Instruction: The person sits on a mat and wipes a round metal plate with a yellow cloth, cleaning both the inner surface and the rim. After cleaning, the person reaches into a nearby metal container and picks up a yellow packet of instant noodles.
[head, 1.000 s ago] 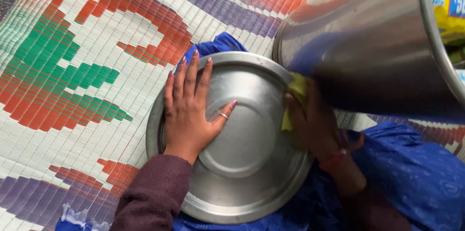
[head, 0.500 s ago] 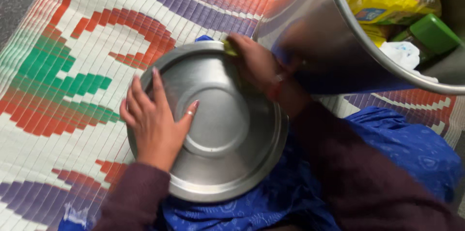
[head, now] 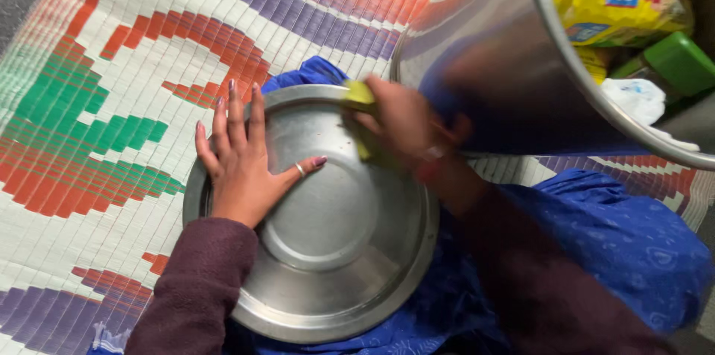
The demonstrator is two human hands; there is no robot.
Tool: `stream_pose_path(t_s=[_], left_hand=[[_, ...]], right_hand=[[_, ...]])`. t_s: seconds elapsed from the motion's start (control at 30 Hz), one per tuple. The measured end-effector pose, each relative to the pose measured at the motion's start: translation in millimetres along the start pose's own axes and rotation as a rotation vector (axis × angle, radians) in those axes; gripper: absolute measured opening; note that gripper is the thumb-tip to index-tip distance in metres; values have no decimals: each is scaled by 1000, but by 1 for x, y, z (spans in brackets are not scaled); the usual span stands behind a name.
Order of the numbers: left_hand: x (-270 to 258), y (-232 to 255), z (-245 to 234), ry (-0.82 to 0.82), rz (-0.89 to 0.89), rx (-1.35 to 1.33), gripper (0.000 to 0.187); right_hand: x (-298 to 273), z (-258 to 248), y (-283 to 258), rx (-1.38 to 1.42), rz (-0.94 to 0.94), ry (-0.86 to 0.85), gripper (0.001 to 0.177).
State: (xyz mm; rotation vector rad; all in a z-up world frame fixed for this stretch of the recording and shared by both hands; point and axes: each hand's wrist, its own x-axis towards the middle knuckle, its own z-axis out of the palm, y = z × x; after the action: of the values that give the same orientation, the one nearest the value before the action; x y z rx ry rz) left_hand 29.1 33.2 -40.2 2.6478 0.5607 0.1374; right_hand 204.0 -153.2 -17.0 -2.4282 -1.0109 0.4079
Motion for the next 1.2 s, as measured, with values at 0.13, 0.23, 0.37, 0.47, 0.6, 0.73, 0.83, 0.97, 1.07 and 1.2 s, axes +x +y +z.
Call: stream_pose_path(t_s=[0.13,0.23,0.37,0.47,0.6,0.73,0.83,0.97,1.07,1.2], left_hand=[[-3,7,-1,5,7,39,133],[-2,9,-1,19,17,56,132],[1,11,1,31,-5,59,126],[3,11,2,14,-9,63,122],[2,11,2,-1,-4,90,119],[-3,6,1,39,-8,21,119],[-8,6,4,60,6,0,120],[-5,5,6,76,5,25,120],[-1,10,9,74,-13,52,121],[6,14,4,86,-2,115,119]], right_hand=[[-81,-11,2,-8,234,149,48],[-109,-2,-1,128,432,155,54],[-75,3,11,215,273,137,46],[-10,11,16,-5,110,-17,29],[57,40,-11,-239,-394,38,25],[50,31,-27,-175,-299,-67,36],[11,10,-16,-23,118,-77,34],[-83,-2,18,200,365,93,49],[-130,21,46,385,439,156,55],[-131,52,74,423,409,196,61]])
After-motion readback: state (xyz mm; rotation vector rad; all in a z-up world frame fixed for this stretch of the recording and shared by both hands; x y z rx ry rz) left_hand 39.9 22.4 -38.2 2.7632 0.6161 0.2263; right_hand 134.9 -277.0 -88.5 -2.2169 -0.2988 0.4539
